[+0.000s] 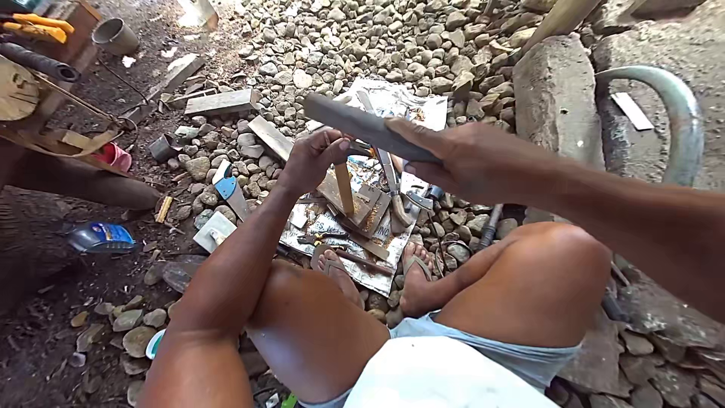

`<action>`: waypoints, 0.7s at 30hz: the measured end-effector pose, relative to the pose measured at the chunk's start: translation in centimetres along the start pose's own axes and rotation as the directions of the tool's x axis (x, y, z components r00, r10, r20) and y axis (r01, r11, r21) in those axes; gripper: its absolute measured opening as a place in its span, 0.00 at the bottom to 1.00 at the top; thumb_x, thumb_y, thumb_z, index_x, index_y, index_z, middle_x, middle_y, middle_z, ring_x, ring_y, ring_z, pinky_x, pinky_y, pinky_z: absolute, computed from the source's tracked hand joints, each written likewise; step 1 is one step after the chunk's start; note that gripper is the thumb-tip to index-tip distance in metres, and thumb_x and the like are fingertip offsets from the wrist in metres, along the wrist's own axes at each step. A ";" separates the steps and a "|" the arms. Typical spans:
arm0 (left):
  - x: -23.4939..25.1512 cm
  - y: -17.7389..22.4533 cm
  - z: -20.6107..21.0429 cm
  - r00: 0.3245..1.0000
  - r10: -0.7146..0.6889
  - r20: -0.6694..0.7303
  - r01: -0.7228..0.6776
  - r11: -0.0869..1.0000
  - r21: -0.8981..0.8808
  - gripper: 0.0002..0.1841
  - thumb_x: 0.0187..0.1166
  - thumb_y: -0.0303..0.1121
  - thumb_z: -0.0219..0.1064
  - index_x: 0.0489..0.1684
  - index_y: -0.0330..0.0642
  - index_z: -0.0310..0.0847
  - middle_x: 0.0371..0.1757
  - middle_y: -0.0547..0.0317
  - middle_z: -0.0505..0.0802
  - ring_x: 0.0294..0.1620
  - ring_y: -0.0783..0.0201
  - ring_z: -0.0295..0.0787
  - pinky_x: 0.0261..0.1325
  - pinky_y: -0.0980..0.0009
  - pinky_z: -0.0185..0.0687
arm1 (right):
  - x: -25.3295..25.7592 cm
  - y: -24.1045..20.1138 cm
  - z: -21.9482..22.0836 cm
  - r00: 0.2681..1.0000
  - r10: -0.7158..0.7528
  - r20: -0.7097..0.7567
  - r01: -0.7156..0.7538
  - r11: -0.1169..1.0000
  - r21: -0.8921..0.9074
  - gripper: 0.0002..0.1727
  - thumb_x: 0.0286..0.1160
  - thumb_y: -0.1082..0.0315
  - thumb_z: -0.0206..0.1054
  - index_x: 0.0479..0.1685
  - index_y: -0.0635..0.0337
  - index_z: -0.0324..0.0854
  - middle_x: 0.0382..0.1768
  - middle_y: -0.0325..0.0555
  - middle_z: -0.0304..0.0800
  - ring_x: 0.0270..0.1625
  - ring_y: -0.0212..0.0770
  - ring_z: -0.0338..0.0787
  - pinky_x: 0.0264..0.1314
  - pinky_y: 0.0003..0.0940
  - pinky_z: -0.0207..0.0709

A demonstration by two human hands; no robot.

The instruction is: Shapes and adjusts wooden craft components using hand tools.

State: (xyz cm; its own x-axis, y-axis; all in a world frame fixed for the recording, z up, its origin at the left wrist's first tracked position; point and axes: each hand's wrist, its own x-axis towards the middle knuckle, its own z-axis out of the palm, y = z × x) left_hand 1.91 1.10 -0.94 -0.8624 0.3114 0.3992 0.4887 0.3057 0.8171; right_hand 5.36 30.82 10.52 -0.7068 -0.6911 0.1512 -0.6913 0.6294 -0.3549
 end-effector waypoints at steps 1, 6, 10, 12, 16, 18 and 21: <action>0.0 -0.1 0.0 1.000 0.000 0.003 0.000 1.000 -0.002 0.09 0.88 0.33 0.63 0.49 0.39 0.88 0.46 0.64 0.95 0.47 0.76 0.91 0.55 0.73 0.88 | 0.2 0.3 0.0 0.997 0.019 0.070 -0.019 1.000 -0.006 0.37 0.91 0.53 0.58 0.98 0.39 0.50 0.35 0.48 0.91 0.32 0.47 0.90 0.36 0.53 0.85; 0.0 -0.4 -0.3 0.999 -0.025 0.031 0.026 1.000 -0.017 0.11 0.89 0.34 0.62 0.52 0.38 0.88 0.58 0.57 0.96 0.59 0.68 0.93 0.69 0.65 0.86 | 0.0 -1.2 -1.0 0.963 0.019 -0.270 0.001 0.997 0.071 0.37 0.91 0.54 0.58 0.97 0.47 0.50 0.47 0.47 0.91 0.35 0.36 0.90 0.37 0.40 0.87; 0.1 0.0 -0.2 1.000 -0.012 0.014 0.012 1.000 0.000 0.08 0.88 0.33 0.63 0.47 0.39 0.87 0.46 0.63 0.94 0.47 0.74 0.91 0.56 0.70 0.88 | 0.6 -0.1 -0.9 0.994 0.044 0.101 -0.045 0.999 0.004 0.37 0.90 0.51 0.59 0.97 0.34 0.51 0.36 0.47 0.92 0.34 0.46 0.91 0.38 0.52 0.85; 0.1 -0.2 -0.3 0.999 -0.023 0.046 0.024 1.000 -0.020 0.11 0.89 0.34 0.62 0.53 0.38 0.88 0.56 0.58 0.96 0.58 0.69 0.93 0.67 0.65 0.87 | 0.6 -1.0 -1.7 0.996 0.032 -0.084 -0.030 0.999 0.031 0.35 0.90 0.52 0.59 0.96 0.37 0.55 0.39 0.47 0.92 0.33 0.42 0.90 0.35 0.47 0.85; -0.1 -0.4 -0.2 0.999 0.001 0.032 -0.001 1.000 -0.009 0.10 0.88 0.34 0.63 0.49 0.38 0.88 0.51 0.59 0.96 0.53 0.70 0.93 0.63 0.67 0.88 | 0.2 -0.9 -0.4 0.996 0.006 -0.092 -0.003 1.000 0.023 0.39 0.89 0.56 0.59 0.98 0.43 0.49 0.33 0.47 0.89 0.29 0.43 0.87 0.32 0.48 0.83; -0.1 0.0 -0.1 1.000 0.003 0.012 -0.004 1.000 0.031 0.08 0.87 0.34 0.64 0.46 0.39 0.87 0.44 0.64 0.94 0.44 0.76 0.90 0.54 0.73 0.87 | 0.4 -0.5 -1.0 0.993 0.040 0.115 -0.038 0.999 -0.017 0.38 0.90 0.53 0.59 0.98 0.35 0.50 0.32 0.46 0.90 0.30 0.47 0.89 0.34 0.52 0.84; -0.1 -0.6 -0.1 0.998 0.001 0.063 -0.001 1.000 0.001 0.12 0.89 0.36 0.62 0.53 0.38 0.88 0.58 0.56 0.96 0.61 0.67 0.92 0.70 0.63 0.86 | 0.4 -1.7 -2.3 0.991 0.072 -0.111 -0.068 0.997 0.035 0.36 0.91 0.52 0.58 0.97 0.39 0.53 0.38 0.47 0.91 0.30 0.42 0.88 0.32 0.46 0.84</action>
State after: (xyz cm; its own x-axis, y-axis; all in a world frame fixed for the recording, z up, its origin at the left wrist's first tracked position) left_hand 1.66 0.77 -1.40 -0.8519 0.3675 0.3730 0.4895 0.3061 0.8165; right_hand 5.87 30.31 13.26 -0.7669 -0.6005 0.2265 -0.6357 0.6624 -0.3964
